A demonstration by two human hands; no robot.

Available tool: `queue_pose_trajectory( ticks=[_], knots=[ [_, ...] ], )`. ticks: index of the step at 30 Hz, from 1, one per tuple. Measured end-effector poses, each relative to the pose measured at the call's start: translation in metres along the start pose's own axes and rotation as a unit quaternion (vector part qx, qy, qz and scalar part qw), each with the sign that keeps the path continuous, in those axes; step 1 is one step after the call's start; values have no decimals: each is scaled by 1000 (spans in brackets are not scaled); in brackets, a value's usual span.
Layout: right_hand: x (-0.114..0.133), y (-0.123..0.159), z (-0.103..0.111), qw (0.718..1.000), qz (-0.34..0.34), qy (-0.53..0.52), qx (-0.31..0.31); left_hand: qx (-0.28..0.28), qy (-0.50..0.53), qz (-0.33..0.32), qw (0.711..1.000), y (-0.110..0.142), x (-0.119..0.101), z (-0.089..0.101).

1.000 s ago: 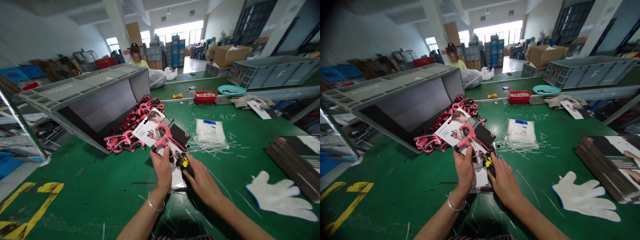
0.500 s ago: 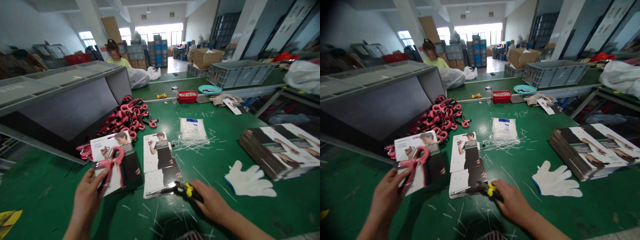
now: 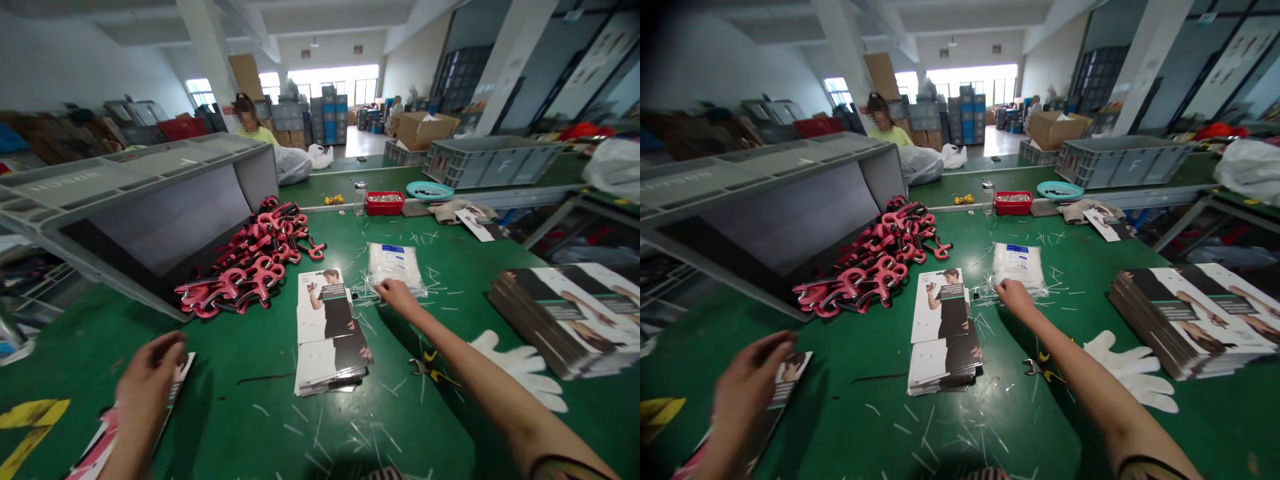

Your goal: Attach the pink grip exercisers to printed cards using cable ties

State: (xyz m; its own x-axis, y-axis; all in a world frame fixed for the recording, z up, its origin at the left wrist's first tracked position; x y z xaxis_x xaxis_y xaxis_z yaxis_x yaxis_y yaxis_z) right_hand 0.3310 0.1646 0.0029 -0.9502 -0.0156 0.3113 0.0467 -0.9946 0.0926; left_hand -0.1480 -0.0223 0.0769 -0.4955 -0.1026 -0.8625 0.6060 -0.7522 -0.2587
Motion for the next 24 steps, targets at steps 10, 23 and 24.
queue_pose_trajectory(
  ticks=[10, 23, 24],
  knots=[
    [4, -37, -27, 996, -43, 70, 32, 244, 12, -74, 967, 47, -20, -220],
    [9, -42, -38, 992, -43, 116, 7, 249, 102, -27, 963, 60, 1, -216],
    [7, -41, -37, 993, -39, 113, 5, 245, 104, -27, 963, 63, 0, -215]
  ],
)
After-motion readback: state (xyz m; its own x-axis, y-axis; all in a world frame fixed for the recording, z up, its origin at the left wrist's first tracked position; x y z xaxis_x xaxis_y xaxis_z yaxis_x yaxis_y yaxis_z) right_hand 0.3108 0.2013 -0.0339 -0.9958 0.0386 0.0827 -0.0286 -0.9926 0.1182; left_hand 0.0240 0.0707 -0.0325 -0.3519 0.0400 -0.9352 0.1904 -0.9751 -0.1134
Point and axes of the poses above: each hand's wrist, its own y-axis away from the middle knuckle, its own z-axis out of the back of the hand, x = y × z, the point moved 5 cm from there along -y, towards the middle knuckle, and after that the axes turned 7 degrees about y, right-handed, at the moved point
